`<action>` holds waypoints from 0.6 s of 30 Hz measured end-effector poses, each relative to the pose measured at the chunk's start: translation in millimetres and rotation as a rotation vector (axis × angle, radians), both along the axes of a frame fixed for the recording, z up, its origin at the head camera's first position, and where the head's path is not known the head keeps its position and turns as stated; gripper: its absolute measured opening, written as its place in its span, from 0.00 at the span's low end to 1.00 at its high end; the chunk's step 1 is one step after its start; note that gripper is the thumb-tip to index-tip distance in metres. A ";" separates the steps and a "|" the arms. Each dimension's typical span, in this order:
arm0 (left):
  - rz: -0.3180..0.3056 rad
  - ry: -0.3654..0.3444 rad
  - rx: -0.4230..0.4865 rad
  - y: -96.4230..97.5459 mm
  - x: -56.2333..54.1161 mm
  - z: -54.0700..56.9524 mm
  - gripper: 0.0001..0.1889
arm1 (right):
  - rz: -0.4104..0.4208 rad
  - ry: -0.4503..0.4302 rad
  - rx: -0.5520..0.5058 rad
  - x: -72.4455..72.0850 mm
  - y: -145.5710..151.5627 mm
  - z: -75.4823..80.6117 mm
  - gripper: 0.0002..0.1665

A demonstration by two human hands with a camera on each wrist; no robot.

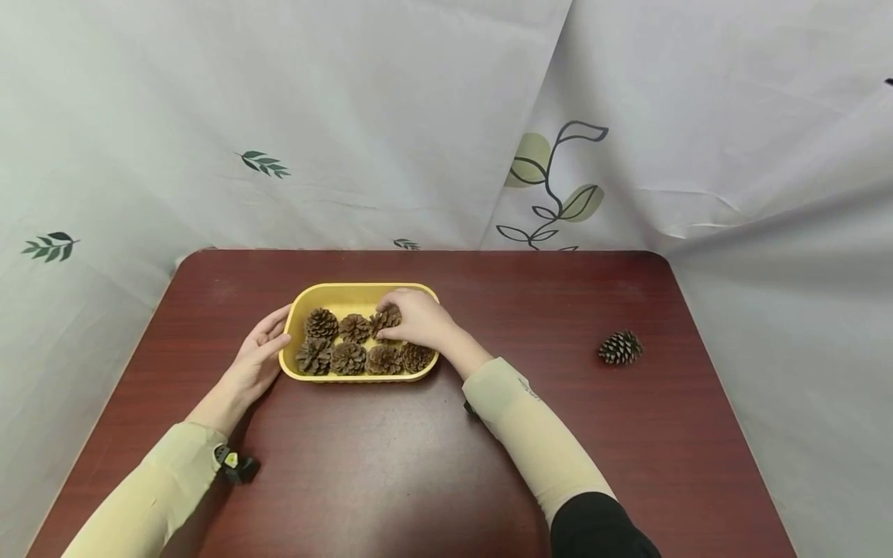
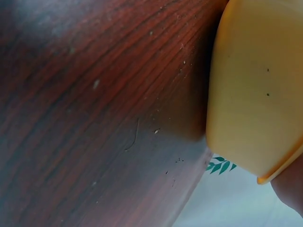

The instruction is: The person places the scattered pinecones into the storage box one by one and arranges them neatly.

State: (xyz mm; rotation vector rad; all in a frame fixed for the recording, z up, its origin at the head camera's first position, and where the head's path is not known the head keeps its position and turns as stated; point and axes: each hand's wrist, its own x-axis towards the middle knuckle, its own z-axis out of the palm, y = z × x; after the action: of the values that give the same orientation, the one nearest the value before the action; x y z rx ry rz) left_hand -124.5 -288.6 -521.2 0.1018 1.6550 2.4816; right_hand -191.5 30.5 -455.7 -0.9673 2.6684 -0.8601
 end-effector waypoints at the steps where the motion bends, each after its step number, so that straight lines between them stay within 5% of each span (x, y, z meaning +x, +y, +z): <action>1: -0.002 0.000 0.004 0.0 -0.2 0.0 0.27 | 0.002 0.007 0.013 0.0 -0.4 0.4 0.27; 18: -0.002 -0.007 0.001 1.9 -0.8 0.0 0.27 | -0.007 0.032 0.074 0.9 -5.9 -0.7 0.27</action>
State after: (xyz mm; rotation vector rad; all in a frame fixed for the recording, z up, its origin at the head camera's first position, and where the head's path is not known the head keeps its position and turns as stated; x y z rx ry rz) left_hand -125.3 -286.7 -521.2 0.0941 1.6503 2.4785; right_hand -190.6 24.6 -456.3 -0.9632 2.7105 -0.7483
